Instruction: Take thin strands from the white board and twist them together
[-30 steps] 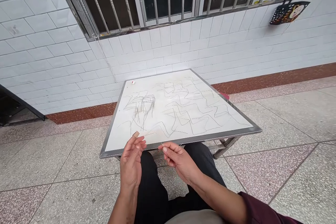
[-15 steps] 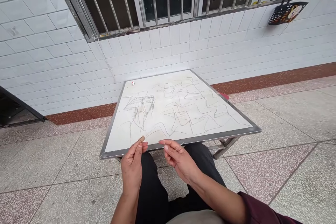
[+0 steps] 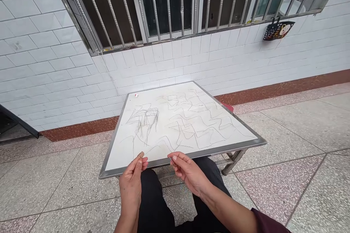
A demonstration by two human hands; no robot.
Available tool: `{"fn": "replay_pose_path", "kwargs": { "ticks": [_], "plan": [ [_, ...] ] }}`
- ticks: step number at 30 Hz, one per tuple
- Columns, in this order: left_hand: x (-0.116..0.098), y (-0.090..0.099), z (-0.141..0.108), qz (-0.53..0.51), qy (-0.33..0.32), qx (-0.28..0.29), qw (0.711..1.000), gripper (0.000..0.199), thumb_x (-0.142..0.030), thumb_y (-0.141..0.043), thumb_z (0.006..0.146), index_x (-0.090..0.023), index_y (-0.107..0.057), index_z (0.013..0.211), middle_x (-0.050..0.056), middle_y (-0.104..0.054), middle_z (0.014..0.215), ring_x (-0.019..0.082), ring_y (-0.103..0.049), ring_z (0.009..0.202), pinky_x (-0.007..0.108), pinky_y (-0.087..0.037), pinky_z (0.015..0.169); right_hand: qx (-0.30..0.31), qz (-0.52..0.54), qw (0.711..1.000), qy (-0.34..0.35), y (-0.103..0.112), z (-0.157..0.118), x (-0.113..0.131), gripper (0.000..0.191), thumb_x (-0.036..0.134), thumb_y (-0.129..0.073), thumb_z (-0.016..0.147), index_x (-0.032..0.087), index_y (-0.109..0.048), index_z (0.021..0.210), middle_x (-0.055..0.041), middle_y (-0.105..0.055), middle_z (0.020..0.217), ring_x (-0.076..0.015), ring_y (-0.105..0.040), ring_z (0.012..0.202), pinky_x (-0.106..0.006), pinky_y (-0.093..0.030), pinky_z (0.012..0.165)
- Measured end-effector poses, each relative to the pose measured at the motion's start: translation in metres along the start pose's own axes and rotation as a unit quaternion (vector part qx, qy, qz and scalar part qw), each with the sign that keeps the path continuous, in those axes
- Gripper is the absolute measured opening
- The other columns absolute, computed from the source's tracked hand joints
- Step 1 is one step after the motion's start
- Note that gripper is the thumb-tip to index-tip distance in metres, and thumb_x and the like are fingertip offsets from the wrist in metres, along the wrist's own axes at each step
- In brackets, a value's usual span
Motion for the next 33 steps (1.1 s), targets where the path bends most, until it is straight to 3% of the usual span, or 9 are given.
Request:
{"fn": "replay_pose_path", "kwargs": {
  "ticks": [4,7,16,19,24,28,33],
  "plan": [
    [-0.003,-0.002,0.001,0.006,0.0,0.017,1.0,0.045,-0.042,-0.076,0.074,-0.017,-0.074,0.111,0.009,-0.076,0.1,0.019,-0.07,0.088,0.04,-0.051,0.097,-0.012,-0.051,0.999,-0.016,0.01,0.004,0.002,0.031,0.042,-0.084,0.069,0.019,-0.072,0.086,0.003,-0.053,0.065,-0.0074,-0.041,0.058,-0.021,-0.031,0.054],
    [-0.005,-0.008,0.002,0.009,-0.012,0.048,0.999,0.049,-0.045,-0.075,0.075,-0.017,-0.072,0.115,0.009,-0.076,0.102,0.021,-0.07,0.091,0.04,-0.052,0.097,-0.007,-0.056,0.998,-0.021,0.01,0.008,0.004,0.032,0.043,-0.084,0.069,0.019,-0.072,0.086,0.0021,-0.057,0.068,-0.0075,-0.047,0.06,-0.021,-0.036,0.058],
    [0.019,0.001,0.018,-0.007,0.01,0.044,0.999,0.051,-0.048,-0.074,0.076,-0.014,-0.072,0.113,0.011,-0.076,0.102,0.022,-0.07,0.091,0.043,-0.05,0.098,-0.014,-0.103,0.993,-0.058,0.005,0.012,-0.004,0.038,0.044,-0.087,0.062,0.018,-0.072,0.086,0.0032,-0.058,0.068,-0.0074,-0.051,0.063,-0.021,-0.042,0.062],
    [0.014,0.001,0.017,0.0,0.01,0.047,0.999,0.051,-0.048,-0.073,0.077,-0.014,-0.072,0.114,0.012,-0.076,0.103,0.023,-0.07,0.092,0.042,-0.05,0.097,-0.019,-0.115,0.991,-0.068,0.004,0.014,-0.007,0.037,0.044,-0.087,0.061,0.018,-0.071,0.081,0.0039,-0.057,0.065,-0.0067,-0.05,0.059,-0.021,-0.041,0.06],
    [-0.003,0.001,0.022,0.025,-0.029,0.053,0.998,0.059,-0.051,-0.067,0.081,-0.019,-0.061,0.131,0.01,-0.074,0.107,0.021,-0.068,0.09,0.037,-0.054,0.086,-0.016,-0.085,0.994,-0.06,0.004,0.022,-0.002,0.031,0.041,-0.085,0.068,0.018,-0.069,0.08,0.0036,-0.058,0.064,-0.0062,-0.05,0.057,-0.019,-0.042,0.058],
    [0.008,0.022,0.043,0.038,-0.049,0.004,0.998,0.056,-0.054,-0.065,0.081,-0.017,-0.065,0.123,0.01,-0.073,0.102,0.021,-0.067,0.088,0.034,-0.055,0.079,-0.066,-0.009,0.998,0.01,0.015,0.052,0.026,0.027,0.034,-0.086,0.067,0.018,-0.071,0.082,0.003,-0.058,0.07,-0.0062,-0.053,0.062,-0.018,-0.048,0.062],
    [0.035,0.061,0.077,0.093,-0.058,-0.079,0.991,0.055,-0.058,-0.061,0.079,-0.015,-0.07,0.11,0.009,-0.074,0.094,0.023,-0.067,0.085,0.036,-0.055,0.076,-0.136,0.022,0.989,0.056,0.032,0.128,0.067,0.014,0.024,-0.079,0.076,0.02,-0.067,0.082,0.0019,-0.06,0.08,-0.0068,-0.057,0.068,-0.016,-0.052,0.068]
  ]
}}
Point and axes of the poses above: each hand's wrist, its own z-axis towards the middle knuckle, its own y-axis out of the back of the hand, x = y × z, the point moved 8 cm from there along z, towards the middle knuckle
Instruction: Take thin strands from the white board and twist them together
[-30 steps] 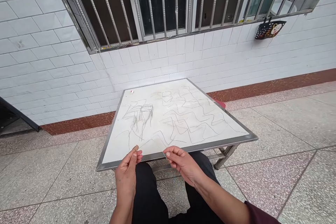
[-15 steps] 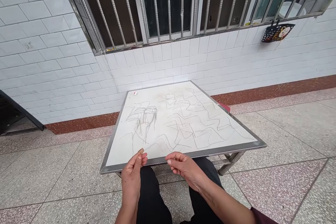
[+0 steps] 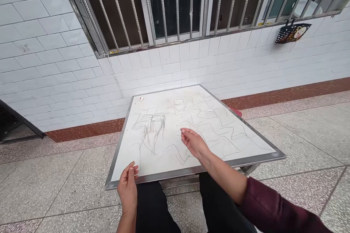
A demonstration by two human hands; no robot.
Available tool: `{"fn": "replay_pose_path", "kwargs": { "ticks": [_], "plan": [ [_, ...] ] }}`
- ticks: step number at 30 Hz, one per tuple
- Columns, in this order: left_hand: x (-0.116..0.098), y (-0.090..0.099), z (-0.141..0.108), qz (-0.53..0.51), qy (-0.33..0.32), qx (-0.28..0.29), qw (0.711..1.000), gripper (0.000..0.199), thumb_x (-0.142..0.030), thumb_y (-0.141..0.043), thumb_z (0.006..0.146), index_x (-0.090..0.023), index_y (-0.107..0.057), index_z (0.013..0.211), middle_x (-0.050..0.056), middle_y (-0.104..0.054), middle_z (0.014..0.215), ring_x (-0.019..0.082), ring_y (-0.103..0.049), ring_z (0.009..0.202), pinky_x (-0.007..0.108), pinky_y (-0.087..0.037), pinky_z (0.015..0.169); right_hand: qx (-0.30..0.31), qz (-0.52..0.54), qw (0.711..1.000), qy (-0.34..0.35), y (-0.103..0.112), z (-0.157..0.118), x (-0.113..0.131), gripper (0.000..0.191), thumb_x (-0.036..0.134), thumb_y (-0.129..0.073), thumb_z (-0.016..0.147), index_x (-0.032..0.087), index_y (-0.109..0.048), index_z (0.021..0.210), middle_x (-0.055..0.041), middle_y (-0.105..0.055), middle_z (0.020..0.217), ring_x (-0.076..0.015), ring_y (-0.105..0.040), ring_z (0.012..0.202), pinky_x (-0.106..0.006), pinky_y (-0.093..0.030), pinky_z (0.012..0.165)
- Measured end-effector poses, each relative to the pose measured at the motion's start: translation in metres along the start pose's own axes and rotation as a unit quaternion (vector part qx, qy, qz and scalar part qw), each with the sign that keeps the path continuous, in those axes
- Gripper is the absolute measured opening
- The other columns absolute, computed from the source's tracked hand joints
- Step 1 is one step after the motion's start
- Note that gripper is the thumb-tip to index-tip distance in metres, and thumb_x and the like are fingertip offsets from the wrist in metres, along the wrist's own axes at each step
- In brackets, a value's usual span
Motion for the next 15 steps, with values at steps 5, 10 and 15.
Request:
{"fn": "replay_pose_path", "kwargs": {
  "ticks": [5,10,15],
  "plan": [
    [0.019,0.019,0.031,0.053,0.006,-0.05,0.997,0.058,-0.059,-0.058,0.078,-0.013,-0.069,0.113,0.009,-0.073,0.089,0.023,-0.067,0.08,0.038,-0.054,0.077,-0.055,-0.043,0.997,-0.021,-0.013,0.085,0.005,0.01,0.025,-0.063,0.092,0.017,-0.064,0.099,-0.0048,-0.065,0.099,-0.0125,-0.063,0.082,-0.027,-0.056,0.074],
    [0.034,0.025,0.048,0.096,0.013,-0.065,0.993,0.06,-0.061,-0.055,0.078,-0.015,-0.069,0.113,0.008,-0.074,0.089,0.025,-0.068,0.081,0.039,-0.055,0.078,-0.099,-0.093,0.989,-0.065,-0.025,0.151,-0.015,0.029,0.033,-0.057,0.097,0.019,-0.059,0.122,-0.0093,-0.06,0.124,-0.0209,-0.062,0.102,-0.041,-0.055,0.086],
    [0.05,0.026,0.053,0.128,0.049,-0.064,0.988,0.062,-0.065,-0.054,0.075,-0.018,-0.069,0.113,0.007,-0.074,0.088,0.027,-0.068,0.084,0.042,-0.054,0.081,-0.135,-0.12,0.98,-0.086,-0.027,0.196,-0.03,0.03,0.033,-0.057,0.096,0.018,-0.058,0.122,-0.0094,-0.059,0.124,-0.0215,-0.062,0.104,-0.042,-0.055,0.087]
  ]
}}
Point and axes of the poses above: each hand's wrist, its own z-axis towards the middle knuckle, its own y-axis out of the back of the hand, x = y × z, the point moved 8 cm from there along z, towards the middle knuckle
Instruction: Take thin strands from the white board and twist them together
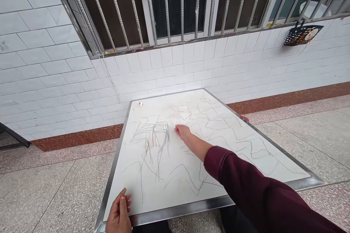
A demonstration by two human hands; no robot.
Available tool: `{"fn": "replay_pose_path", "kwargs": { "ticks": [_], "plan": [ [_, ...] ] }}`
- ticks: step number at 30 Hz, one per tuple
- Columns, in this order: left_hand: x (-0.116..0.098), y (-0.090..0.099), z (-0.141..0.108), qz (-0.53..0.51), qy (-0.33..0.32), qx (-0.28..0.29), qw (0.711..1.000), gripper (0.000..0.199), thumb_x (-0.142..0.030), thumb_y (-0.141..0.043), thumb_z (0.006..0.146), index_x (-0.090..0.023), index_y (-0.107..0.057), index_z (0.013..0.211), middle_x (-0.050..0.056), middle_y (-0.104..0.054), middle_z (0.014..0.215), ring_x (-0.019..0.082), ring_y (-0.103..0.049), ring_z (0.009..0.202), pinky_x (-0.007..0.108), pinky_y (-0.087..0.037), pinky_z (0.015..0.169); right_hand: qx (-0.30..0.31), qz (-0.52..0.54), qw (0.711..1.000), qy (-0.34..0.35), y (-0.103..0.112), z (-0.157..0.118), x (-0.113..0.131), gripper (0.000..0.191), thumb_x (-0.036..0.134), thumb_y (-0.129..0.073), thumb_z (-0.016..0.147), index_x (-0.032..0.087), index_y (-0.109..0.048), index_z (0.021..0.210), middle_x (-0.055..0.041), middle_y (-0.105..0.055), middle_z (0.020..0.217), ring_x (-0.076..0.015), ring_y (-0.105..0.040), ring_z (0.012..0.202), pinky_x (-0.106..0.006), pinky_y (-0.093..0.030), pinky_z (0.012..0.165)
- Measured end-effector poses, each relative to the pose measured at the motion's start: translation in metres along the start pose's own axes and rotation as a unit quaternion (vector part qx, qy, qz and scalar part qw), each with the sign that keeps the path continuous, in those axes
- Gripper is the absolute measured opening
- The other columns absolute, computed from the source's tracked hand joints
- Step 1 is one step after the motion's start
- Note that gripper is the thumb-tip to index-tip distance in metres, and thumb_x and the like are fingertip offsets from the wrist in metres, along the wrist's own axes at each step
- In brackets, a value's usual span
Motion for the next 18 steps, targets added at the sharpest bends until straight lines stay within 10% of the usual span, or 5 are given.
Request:
{"fn": "replay_pose_path", "kwargs": {
  "ticks": [18],
  "plan": [
    [-0.008,-0.009,-0.003,0.033,-0.004,0.017,0.999,0.062,-0.066,-0.054,0.073,-0.019,-0.071,0.109,0.007,-0.074,0.085,0.028,-0.069,0.081,0.043,-0.053,0.085,0.005,-0.071,0.997,-0.021,0.006,0.028,-0.004,0.031,0.033,-0.058,0.096,0.017,-0.057,0.123,-0.0094,-0.059,0.124,-0.0218,-0.062,0.103,-0.042,-0.055,0.087]
  ]
}}
Point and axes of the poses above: each hand's wrist, its own z-axis towards the middle knuckle, its own y-axis out of the back of the hand, x = y × z, the point moved 8 cm from there along z, towards the middle knuckle
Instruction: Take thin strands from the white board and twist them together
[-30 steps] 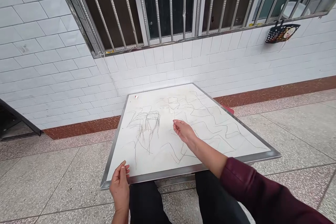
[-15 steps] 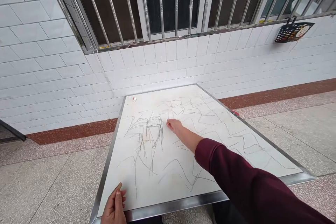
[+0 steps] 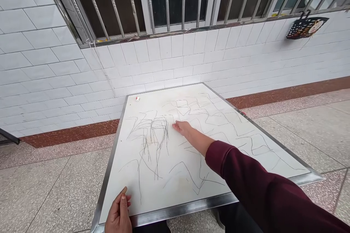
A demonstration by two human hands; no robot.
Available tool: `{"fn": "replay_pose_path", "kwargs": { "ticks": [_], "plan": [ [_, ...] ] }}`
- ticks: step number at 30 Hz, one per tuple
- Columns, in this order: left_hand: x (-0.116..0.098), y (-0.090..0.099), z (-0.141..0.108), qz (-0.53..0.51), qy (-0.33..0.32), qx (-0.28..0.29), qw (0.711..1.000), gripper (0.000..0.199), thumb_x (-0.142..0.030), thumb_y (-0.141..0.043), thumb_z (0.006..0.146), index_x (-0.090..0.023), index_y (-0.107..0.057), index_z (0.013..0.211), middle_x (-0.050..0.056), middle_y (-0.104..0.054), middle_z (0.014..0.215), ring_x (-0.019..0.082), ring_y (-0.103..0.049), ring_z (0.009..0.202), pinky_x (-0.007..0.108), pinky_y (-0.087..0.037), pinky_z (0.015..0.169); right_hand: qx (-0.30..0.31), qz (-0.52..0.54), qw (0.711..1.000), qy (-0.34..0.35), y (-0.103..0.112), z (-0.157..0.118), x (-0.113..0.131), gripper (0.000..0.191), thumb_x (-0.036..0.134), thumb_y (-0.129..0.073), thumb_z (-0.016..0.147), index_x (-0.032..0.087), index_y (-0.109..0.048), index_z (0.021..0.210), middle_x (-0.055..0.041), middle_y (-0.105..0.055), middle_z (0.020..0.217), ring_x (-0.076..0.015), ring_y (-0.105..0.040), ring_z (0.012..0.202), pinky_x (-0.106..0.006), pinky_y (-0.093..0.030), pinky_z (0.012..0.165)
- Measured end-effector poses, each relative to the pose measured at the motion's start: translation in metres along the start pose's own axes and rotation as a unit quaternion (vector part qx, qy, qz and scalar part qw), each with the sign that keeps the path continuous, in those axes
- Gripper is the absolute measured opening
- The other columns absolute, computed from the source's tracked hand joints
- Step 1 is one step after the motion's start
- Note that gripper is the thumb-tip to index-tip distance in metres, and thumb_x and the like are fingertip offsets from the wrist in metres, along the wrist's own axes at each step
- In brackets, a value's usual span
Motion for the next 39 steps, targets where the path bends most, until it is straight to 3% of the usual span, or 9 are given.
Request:
{"fn": "replay_pose_path", "kwargs": {
  "ticks": [7,11,16,20,27,31,35,39],
  "plan": [
    [-0.003,0.001,-0.002,-0.009,-0.018,0.002,1.0,0.056,-0.061,-0.055,0.077,-0.018,-0.072,0.108,0.007,-0.074,0.085,0.027,-0.068,0.079,0.044,-0.053,0.084,0.049,-0.074,0.995,0.037,0.003,-0.035,0.0,0.03,0.034,-0.058,0.096,0.016,-0.058,0.12,-0.0087,-0.061,0.118,-0.0202,-0.064,0.098,-0.039,-0.056,0.082],
    [-0.003,0.0,-0.007,-0.012,-0.029,0.008,0.999,0.055,-0.059,-0.054,0.081,-0.017,-0.071,0.111,0.008,-0.073,0.089,0.025,-0.067,0.08,0.042,-0.052,0.085,0.125,-0.169,0.974,0.085,-0.013,-0.076,-0.021,0.015,0.028,-0.055,0.096,0.016,-0.064,0.1,-0.0073,-0.068,0.097,-0.0144,-0.064,0.078,-0.027,-0.053,0.067],
    [-0.002,0.003,-0.01,-0.037,-0.041,-0.013,0.998,0.052,-0.058,-0.054,0.084,-0.016,-0.07,0.111,0.007,-0.073,0.086,0.025,-0.067,0.084,0.037,-0.054,0.079,0.23,-0.335,0.895,0.183,-0.062,-0.139,-0.062,0.003,0.02,-0.065,0.083,0.021,-0.068,0.081,-0.001,-0.067,0.088,-0.014,-0.059,0.073,-0.024,-0.042,0.061],
    [0.0,0.003,-0.01,-0.043,-0.058,-0.021,0.997,0.05,-0.056,-0.054,0.085,-0.017,-0.07,0.111,0.007,-0.072,0.084,0.023,-0.066,0.078,0.037,-0.054,0.076,0.237,-0.459,0.819,0.25,-0.102,-0.17,-0.082,0.007,0.021,-0.06,0.088,0.022,-0.067,0.09,-0.0021,-0.063,0.101,-0.0148,-0.058,0.077,-0.027,-0.04,0.066],
    [0.0,0.002,-0.01,-0.041,-0.081,-0.026,0.996,0.048,-0.054,-0.052,0.086,-0.017,-0.07,0.109,0.008,-0.072,0.084,0.023,-0.066,0.075,0.038,-0.054,0.077,0.192,-0.598,0.716,0.305,-0.16,-0.175,-0.086,0.022,0.027,-0.048,0.098,0.02,-0.059,0.115,-0.0108,-0.056,0.122,-0.0246,-0.055,0.109,-0.032,-0.045,0.077],
    [0.001,0.001,-0.009,-0.044,-0.08,-0.019,0.996,0.047,-0.054,-0.053,0.087,-0.016,-0.071,0.108,0.008,-0.072,0.084,0.023,-0.067,0.073,0.038,-0.054,0.076,0.179,-0.649,0.675,0.302,-0.185,-0.165,-0.09,0.023,0.023,-0.057,0.092,0.017,-0.061,0.114,-0.0156,-0.058,0.119,-0.0291,-0.053,0.112,-0.036,-0.047,0.083],
    [0.001,0.001,-0.01,-0.068,-0.076,-0.016,0.995,0.046,-0.053,-0.054,0.086,-0.016,-0.072,0.107,0.008,-0.072,0.084,0.023,-0.067,0.075,0.038,-0.054,0.077,0.168,-0.675,0.659,0.286,-0.193,-0.159,-0.102,0.038,0.012,-0.069,0.078,0.012,-0.061,0.115,-0.0199,-0.059,0.118,-0.0324,-0.054,0.11,-0.036,-0.048,0.082],
    [0.002,0.001,-0.009,-0.091,-0.065,-0.015,0.994,0.045,-0.053,-0.057,0.085,-0.017,-0.072,0.106,0.008,-0.072,0.085,0.023,-0.066,0.077,0.038,-0.054,0.077,0.16,-0.669,0.67,0.279,-0.191,-0.161,-0.108,0.04,0.009,-0.071,0.073,0.012,-0.061,0.112,-0.0192,-0.06,0.114,-0.0308,-0.057,0.107,-0.033,-0.048,0.078]
  ]
}}
Point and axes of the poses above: each hand's wrist, its own z-axis towards the middle knuckle, its own y-axis out of the back of the hand, x = y × z, the point moved 8 cm from there along z, towards the middle knuckle
